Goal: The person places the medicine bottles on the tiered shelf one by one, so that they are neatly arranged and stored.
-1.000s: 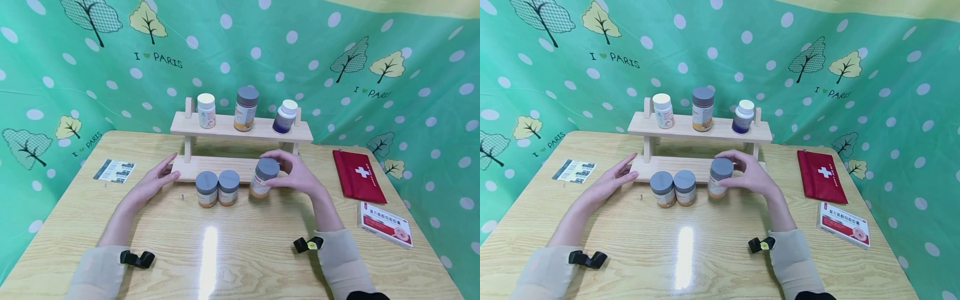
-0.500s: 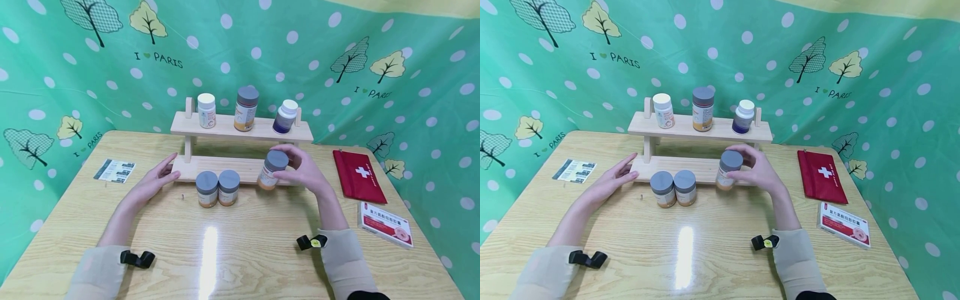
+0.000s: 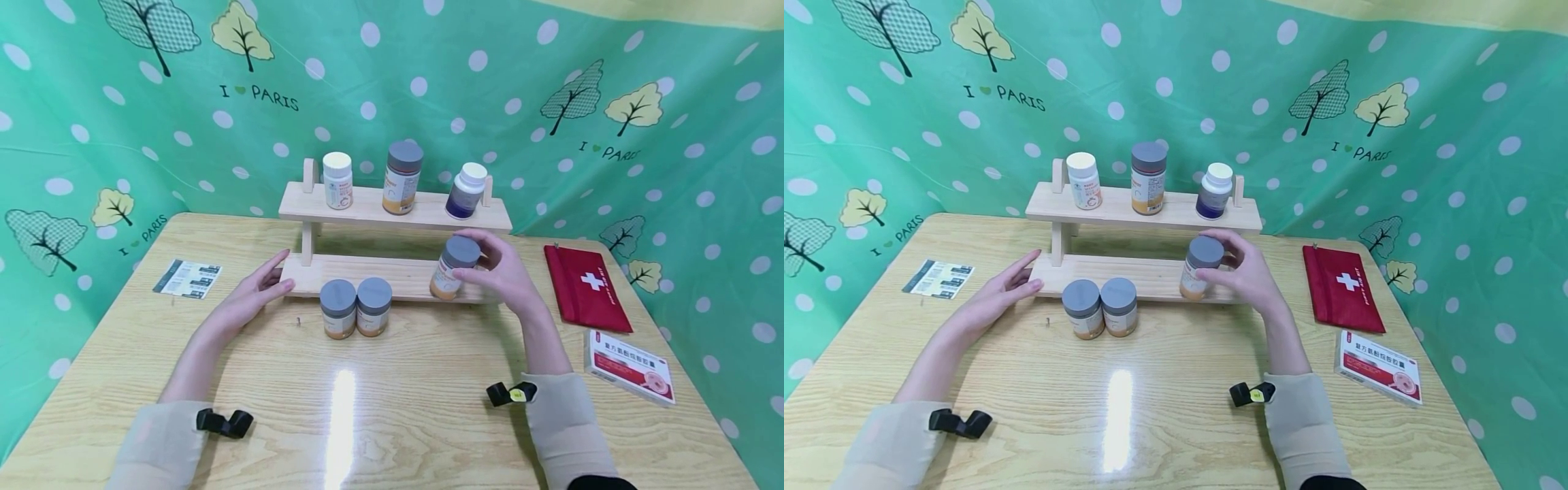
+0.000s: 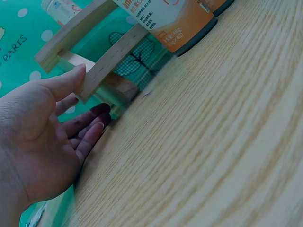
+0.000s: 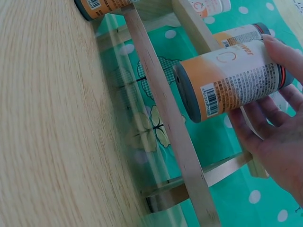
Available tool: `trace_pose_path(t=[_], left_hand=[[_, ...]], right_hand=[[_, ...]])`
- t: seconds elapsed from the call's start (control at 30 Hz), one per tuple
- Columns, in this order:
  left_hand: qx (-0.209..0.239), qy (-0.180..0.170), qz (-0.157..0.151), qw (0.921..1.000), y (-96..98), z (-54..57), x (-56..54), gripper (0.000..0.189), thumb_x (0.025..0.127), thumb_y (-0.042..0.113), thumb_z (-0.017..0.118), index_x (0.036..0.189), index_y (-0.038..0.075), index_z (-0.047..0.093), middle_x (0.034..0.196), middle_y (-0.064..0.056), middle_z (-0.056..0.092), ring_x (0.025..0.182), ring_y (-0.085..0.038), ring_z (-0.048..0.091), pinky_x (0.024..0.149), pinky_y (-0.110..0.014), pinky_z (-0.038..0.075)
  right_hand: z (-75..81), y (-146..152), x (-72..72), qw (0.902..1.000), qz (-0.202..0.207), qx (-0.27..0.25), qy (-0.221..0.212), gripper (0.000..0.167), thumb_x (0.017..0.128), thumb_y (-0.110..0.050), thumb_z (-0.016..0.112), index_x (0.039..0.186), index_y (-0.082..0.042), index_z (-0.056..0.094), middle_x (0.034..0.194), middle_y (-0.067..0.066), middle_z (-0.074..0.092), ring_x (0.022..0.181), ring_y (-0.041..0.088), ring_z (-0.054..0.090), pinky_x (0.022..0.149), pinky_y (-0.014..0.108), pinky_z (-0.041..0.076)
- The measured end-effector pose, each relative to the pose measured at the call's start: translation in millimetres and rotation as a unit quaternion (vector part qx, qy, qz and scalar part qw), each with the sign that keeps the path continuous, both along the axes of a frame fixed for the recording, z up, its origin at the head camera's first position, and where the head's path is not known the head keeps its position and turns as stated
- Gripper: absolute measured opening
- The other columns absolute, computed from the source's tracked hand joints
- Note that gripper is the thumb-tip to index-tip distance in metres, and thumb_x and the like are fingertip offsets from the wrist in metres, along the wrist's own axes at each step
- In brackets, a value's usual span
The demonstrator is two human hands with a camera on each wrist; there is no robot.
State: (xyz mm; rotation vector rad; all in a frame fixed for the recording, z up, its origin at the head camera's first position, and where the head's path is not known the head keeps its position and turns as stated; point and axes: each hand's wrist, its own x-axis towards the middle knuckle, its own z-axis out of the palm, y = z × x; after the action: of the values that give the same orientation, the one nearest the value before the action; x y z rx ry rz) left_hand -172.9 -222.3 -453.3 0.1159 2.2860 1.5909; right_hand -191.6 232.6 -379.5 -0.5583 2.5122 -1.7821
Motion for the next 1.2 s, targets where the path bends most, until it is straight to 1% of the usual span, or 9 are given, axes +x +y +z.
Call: trace_pose_path(t=[0.33,0.5,0.97,1.2], left_hand=[[0.002,0.003,0.0,1.0,-0.7,-1.7,-1.2,0.083,0.102,0.05,0.06,0.166,0.038,0.009,0.165,-0.023,0.028,0.155,-0.043,0.024,0.125,-0.068,0.015],[0.0,0.004,0.0,1.0,-0.9,-2.2,-1.3,0.083,0.102,0.05,0.06,0.166,0.039,0.009,0.165,-0.023,0.028,0.155,-0.044,0.024,0.125,-0.068,0.015],[0.001,0.007,-0.001,1.0,-0.7,-1.4,-1.2,0.083,0.102,0.049,0.06,0.166,0.037,0.009,0.164,-0.023,0.03,0.155,-0.043,0.025,0.125,-0.067,0.016],[-0.001,0.006,0.0,1.0,0.1,-0.2,-0.6,0.083,0.102,0.049,0.059,0.167,0.035,0.009,0.164,-0.023,0.031,0.154,-0.043,0.026,0.126,-0.066,0.016]], right_hand=[[-3.3,2.1,-3.4,0.9984,-0.056,-0.004,-0.01,0.056,0.086,-0.015,0.083,0.139,-0.02,0.062,0.128,0.0,0.064,0.116,0.019,0.06,0.095,0.024,0.053],[-3.9,1.8,-4.4,0.9973,-0.073,-0.01,-0.009,0.056,0.086,-0.016,0.084,0.138,-0.02,0.063,0.13,0.0,0.064,0.117,0.019,0.06,0.096,0.023,0.053],[-4.6,0.8,-5.4,0.9954,-0.092,-0.021,-0.013,0.057,0.085,-0.017,0.085,0.137,-0.019,0.063,0.13,0.0,0.064,0.118,0.017,0.06,0.097,0.02,0.053],[-5.0,0.5,-5.6,0.9956,-0.092,-0.017,-0.009,0.057,0.086,-0.016,0.085,0.139,-0.016,0.062,0.129,-0.002,0.064,0.118,0.016,0.059,0.097,0.02,0.053]])
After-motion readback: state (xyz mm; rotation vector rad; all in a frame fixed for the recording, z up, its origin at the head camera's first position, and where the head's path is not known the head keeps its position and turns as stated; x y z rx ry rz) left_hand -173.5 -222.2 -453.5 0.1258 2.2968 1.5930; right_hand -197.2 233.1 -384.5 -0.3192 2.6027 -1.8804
